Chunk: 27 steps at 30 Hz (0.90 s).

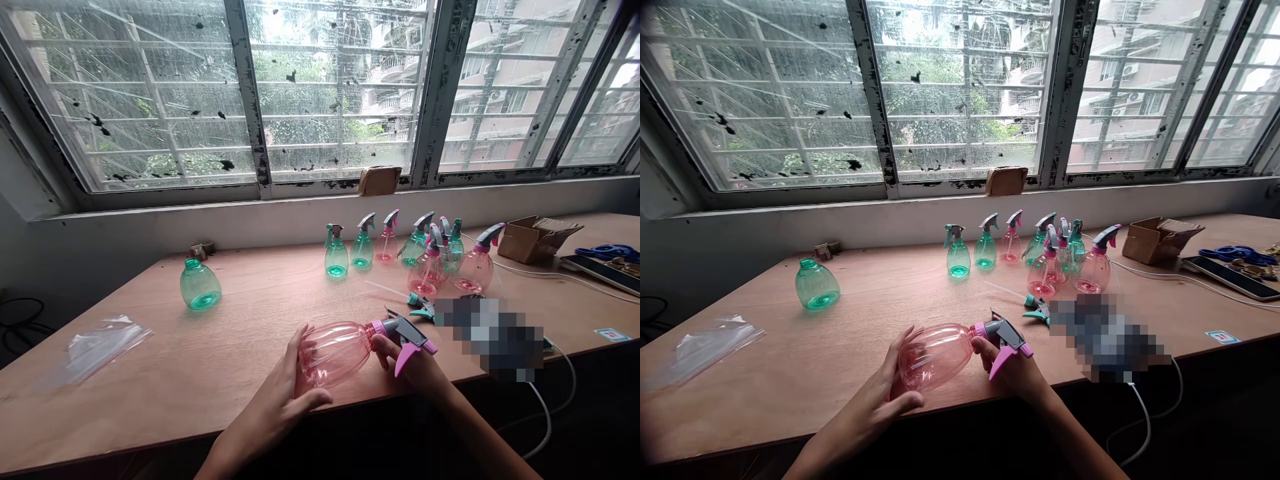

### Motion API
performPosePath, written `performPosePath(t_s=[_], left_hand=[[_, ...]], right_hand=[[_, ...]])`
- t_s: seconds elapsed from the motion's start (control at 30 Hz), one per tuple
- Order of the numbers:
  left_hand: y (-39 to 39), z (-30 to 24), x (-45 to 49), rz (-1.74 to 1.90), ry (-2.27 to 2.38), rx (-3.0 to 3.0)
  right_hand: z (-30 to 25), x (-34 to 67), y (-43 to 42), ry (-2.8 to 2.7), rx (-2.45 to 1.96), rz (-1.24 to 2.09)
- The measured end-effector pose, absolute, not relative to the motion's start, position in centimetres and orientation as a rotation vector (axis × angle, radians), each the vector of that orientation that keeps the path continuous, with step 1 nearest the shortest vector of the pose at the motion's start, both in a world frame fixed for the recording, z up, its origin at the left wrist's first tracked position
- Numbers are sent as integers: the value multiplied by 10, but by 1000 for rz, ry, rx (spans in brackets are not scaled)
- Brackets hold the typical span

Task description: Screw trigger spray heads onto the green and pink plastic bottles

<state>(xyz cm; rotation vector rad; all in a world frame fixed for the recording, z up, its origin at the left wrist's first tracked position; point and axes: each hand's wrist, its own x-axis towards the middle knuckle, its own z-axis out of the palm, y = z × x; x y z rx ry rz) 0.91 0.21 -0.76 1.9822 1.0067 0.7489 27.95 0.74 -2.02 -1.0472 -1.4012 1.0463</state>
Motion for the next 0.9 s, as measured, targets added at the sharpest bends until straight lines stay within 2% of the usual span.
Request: performPosePath(t_s=[0.57,0.9], left_hand=[[0,-2,11,744,1022,2034],[1,0,8,796,1017,1846]], right_hand=[[-16,278,6,-1428,-994,1045],[-13,277,5,-1431,-1058,1022]])
